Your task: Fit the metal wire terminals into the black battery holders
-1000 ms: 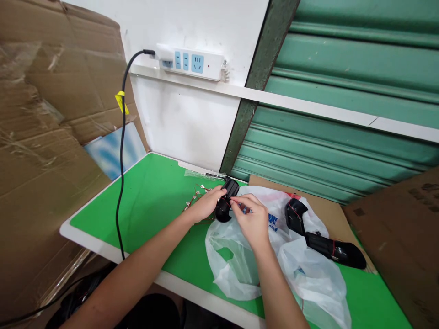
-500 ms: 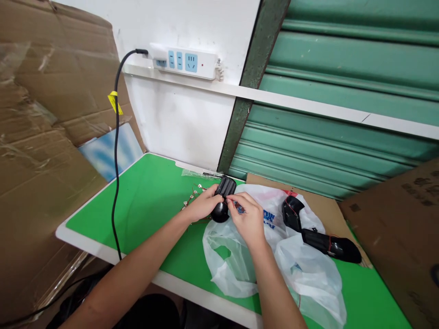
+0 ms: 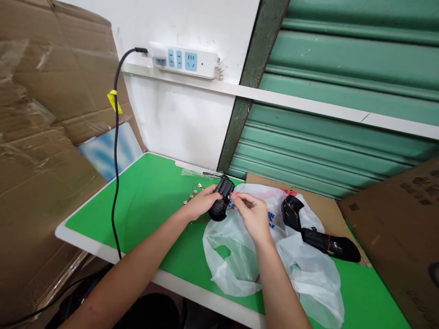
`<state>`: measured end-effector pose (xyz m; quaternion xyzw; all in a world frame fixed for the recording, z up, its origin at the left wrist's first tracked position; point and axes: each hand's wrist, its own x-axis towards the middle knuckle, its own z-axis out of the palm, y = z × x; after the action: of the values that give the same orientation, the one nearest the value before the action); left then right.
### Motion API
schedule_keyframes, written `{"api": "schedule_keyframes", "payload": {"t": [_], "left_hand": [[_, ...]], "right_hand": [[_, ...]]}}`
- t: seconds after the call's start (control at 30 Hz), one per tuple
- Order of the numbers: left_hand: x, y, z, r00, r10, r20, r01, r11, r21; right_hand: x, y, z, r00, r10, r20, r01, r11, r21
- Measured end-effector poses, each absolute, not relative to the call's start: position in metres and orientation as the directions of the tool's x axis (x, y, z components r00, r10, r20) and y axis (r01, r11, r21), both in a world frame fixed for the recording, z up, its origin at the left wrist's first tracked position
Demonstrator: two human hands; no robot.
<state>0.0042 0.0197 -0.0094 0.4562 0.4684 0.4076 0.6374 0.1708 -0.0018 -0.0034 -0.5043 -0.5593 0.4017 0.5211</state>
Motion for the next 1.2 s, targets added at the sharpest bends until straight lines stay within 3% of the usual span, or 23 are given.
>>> {"api": "schedule_keyframes", "payload": {"t": [0.27,1.2], "left_hand": [[0.003,0.019,-0.012,0.277,0.921,-0.275,-0.103,0.313,0.944],[0.001,0.018,-0.008,0.392,0.863,-0.318,-0.263,0.436,0.861]], "right_hand": [[0.167,-0.005,-0.005,0.015,0.907,0.420,0.369,0.386,-0.846],[0.168,-0.006,-0.005,-0.056,0.882,0.469,0.431,0.445,-0.785]]}}
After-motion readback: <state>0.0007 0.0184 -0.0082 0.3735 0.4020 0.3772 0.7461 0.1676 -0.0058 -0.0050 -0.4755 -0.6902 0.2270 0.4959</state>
